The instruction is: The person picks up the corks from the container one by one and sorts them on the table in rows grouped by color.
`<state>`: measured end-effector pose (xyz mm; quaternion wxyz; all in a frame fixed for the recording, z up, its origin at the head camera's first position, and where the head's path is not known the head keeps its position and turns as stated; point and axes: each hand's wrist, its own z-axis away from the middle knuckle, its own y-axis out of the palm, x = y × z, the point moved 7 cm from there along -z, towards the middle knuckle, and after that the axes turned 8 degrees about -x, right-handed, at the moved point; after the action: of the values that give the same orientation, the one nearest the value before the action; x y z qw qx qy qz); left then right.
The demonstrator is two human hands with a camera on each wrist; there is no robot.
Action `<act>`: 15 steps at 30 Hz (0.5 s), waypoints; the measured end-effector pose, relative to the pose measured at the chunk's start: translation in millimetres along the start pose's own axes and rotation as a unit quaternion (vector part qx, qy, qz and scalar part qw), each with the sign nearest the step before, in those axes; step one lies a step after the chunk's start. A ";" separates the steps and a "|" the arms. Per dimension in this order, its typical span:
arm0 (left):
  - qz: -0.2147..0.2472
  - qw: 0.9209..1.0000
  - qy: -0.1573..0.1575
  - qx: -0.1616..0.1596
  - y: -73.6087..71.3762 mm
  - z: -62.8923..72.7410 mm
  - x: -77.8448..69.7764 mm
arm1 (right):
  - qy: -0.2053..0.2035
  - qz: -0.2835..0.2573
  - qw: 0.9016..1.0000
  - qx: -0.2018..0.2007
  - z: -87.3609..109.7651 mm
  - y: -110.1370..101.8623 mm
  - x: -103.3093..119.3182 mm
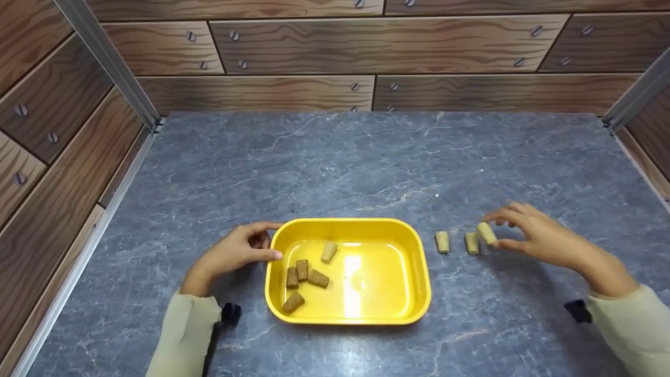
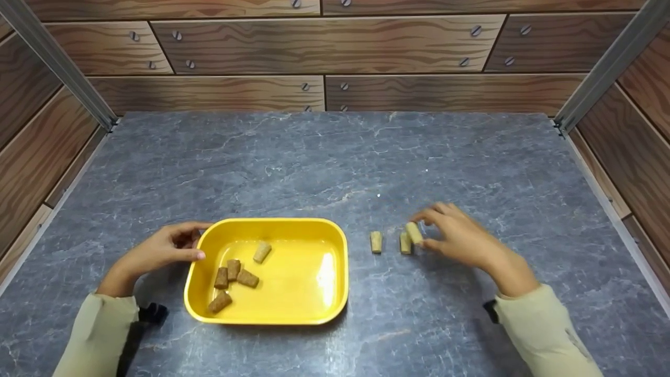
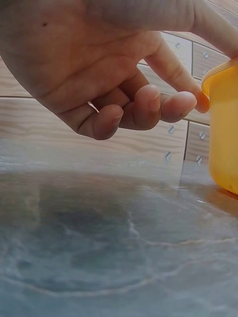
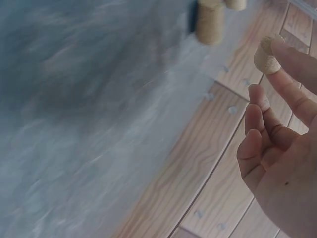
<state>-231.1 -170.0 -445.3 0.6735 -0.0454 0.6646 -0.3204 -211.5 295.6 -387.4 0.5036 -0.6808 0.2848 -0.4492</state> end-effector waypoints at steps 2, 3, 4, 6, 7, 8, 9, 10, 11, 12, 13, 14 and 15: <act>-0.001 1.000 0.001 -0.001 -0.5 0.4 0.1 | 0.002 0.002 1.000 -0.008 6.9 -0.4 -6.1; -0.001 1.000 0.001 -0.002 -0.5 0.2 0.2 | 0.007 0.002 1.000 -0.007 10.2 -0.2 -9.7; -0.001 1.000 0.002 -0.002 -0.5 0.3 0.1 | 0.014 0.001 1.000 -0.006 13.3 0.0 -13.3; -0.001 1.000 0.003 -0.002 -0.3 0.4 0.0 | 0.033 -0.004 0.999 -0.003 19.3 -0.2 -20.4; -0.001 1.000 0.004 -0.001 -0.3 0.5 -0.1 | 0.042 -0.006 0.999 -0.001 21.9 -0.3 -24.0; -0.001 1.000 0.003 -0.001 -0.2 0.6 -0.2 | 0.051 -0.003 0.999 0.000 24.4 -0.6 -27.3; 0.002 1.000 0.004 0.000 -0.2 0.9 -0.6 | 0.057 -0.002 0.998 -0.001 26.7 -0.8 -30.4; 0.004 1.000 0.004 0.001 -0.1 1.1 -1.2 | 0.062 -0.001 0.998 -0.002 28.8 -1.0 -33.2; 0.005 1.000 0.004 0.002 0.0 1.1 -1.4 | 0.065 0.000 0.998 -0.002 30.6 -1.0 -35.7; 0.006 1.000 0.003 0.003 0.1 1.1 -1.5 | 0.067 0.003 0.998 -0.004 32.0 -0.9 -38.0; 0.007 1.000 0.002 0.004 0.2 1.0 -1.6 | 0.070 0.003 0.998 -0.004 33.3 -0.3 -40.2; 0.008 1.000 0.001 0.004 0.2 0.8 -1.7 | 0.073 0.004 0.997 -0.003 34.4 0.6 -42.4; 0.008 1.000 0.001 0.005 0.4 0.6 -1.7 | 0.078 0.004 0.997 0.001 35.4 1.9 -44.6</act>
<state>-230.3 -169.1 -443.9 0.6761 -0.0360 0.6636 -0.3183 -198.9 347.6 -406.8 0.4820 -0.6424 0.3253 -0.4991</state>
